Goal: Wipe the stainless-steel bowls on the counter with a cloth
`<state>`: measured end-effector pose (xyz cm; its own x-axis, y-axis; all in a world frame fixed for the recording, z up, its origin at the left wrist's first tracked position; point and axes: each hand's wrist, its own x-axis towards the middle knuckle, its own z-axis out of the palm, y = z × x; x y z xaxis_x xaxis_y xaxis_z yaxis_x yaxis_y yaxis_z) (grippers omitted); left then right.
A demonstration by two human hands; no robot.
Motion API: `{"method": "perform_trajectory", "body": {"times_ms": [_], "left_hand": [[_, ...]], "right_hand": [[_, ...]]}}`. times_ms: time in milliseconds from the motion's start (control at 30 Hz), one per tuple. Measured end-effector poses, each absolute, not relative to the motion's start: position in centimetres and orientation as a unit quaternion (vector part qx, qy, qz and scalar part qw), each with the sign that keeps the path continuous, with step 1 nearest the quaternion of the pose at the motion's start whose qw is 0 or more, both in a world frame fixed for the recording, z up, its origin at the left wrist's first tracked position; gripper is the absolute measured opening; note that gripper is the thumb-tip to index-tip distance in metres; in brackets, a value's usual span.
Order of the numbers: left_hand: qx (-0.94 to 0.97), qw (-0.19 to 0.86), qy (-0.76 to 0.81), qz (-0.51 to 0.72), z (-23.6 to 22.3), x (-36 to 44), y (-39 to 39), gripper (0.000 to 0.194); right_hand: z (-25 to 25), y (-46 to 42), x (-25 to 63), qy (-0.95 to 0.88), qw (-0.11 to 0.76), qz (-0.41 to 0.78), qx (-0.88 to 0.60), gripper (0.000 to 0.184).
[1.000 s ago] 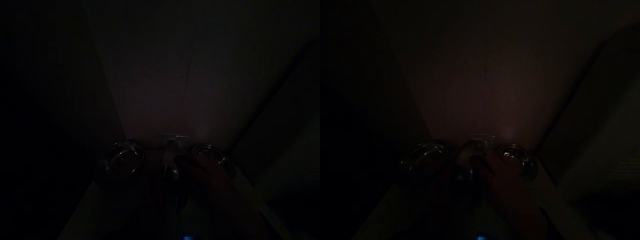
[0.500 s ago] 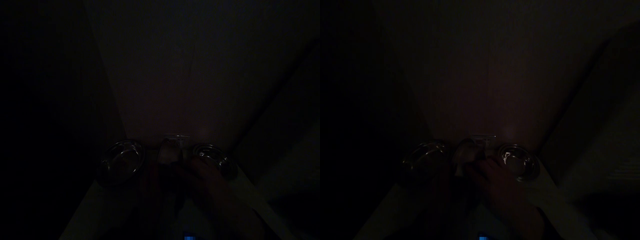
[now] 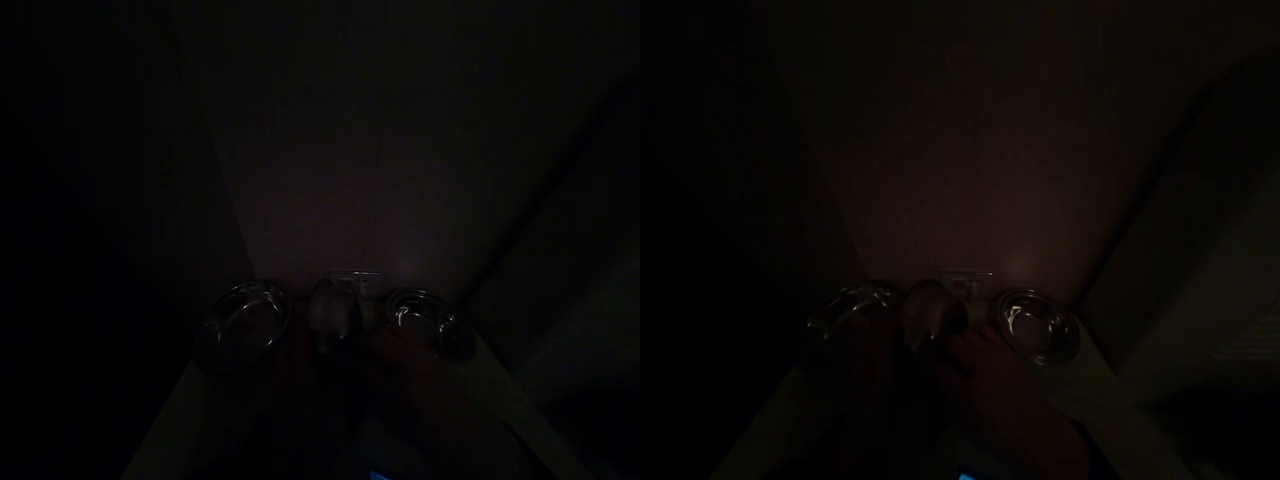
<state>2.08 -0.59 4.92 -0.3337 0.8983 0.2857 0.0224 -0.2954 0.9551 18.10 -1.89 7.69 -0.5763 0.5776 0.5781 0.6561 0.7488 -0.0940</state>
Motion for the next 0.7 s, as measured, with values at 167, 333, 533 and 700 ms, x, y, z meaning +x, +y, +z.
{"method": "perform_trajectory", "body": {"times_ms": [167, 333, 533, 700], "left_hand": [[0.468, 0.323, 0.493, 0.658, 4.9, 2.0, -0.2, 0.030], [0.472, 0.321, 0.493, 0.657, 4.6, 2.1, -0.4, 0.029], [0.479, 0.327, 0.491, 0.650, 4.4, 2.4, -1.2, 0.031], [0.476, 0.330, 0.492, 0.650, 4.5, 2.4, -1.1, 0.031]], "right_hand": [[7.4, -2.0, 18.0, -0.890, 0.290, -0.059, -0.346, 0.032], [7.1, -1.2, 18.5, -0.871, 0.322, -0.104, -0.356, 0.033], [6.8, -0.1, 19.2, -0.839, 0.357, -0.154, -0.381, 0.040], [7.1, -0.8, 18.7, -0.853, 0.357, -0.135, -0.356, 0.034]]}}
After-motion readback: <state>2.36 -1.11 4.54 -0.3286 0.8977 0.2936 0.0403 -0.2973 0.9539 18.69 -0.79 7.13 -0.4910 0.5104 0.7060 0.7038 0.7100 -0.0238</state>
